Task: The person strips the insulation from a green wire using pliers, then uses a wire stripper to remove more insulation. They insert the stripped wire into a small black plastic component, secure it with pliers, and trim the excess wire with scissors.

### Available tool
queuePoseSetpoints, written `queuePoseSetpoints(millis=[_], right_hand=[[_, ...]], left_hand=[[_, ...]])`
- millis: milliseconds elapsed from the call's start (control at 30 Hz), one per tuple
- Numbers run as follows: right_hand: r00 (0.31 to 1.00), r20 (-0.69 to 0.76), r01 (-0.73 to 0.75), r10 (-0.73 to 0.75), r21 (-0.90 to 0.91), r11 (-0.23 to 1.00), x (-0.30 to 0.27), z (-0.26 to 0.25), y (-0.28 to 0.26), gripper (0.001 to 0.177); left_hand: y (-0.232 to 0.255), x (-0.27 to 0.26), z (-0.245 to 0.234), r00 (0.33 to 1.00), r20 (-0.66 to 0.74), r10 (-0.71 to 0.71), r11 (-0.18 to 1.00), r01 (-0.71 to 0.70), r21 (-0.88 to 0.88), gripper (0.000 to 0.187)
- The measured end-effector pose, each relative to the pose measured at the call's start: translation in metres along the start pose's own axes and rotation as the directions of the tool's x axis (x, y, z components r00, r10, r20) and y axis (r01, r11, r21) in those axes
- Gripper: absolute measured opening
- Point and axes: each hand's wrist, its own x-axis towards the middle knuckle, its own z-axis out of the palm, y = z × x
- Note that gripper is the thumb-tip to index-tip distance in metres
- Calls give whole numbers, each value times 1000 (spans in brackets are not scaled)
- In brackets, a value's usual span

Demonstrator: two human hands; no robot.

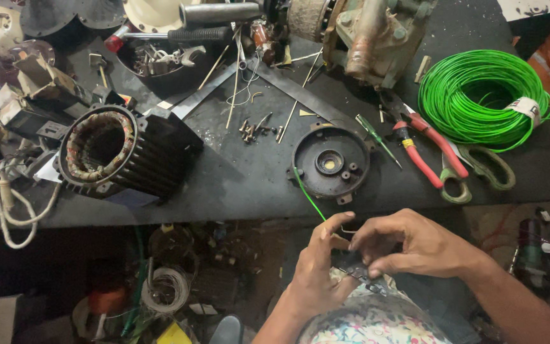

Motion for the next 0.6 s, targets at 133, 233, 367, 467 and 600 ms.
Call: queuePoseSetpoints(millis=[133, 233, 367, 467, 600], right_hand=[[998, -69, 0, -9, -129, 992, -3, 0, 2, 34], [993, -39, 108, -114, -139, 984, -5, -2, 7, 26], [973, -16, 226, -230, -148, 963, -7, -5, 19, 21], [986, -36, 162, -164, -44, 986, -8, -6, 28, 21], [993, -58, 105, -99, 121, 987, -11, -3, 36, 22]], left_hand=[[1, 2, 1, 1000, -11, 30, 999, -29, 19, 129], [2, 2, 2, 999, -23, 41, 999, -40, 25, 127], [1, 2, 4, 998, -25, 49, 998, -48, 41, 127], [-1, 2, 6, 998, -14, 53, 998, -52, 43, 128], [-3, 0, 7, 999, -13, 47, 998, -47, 31, 129]])
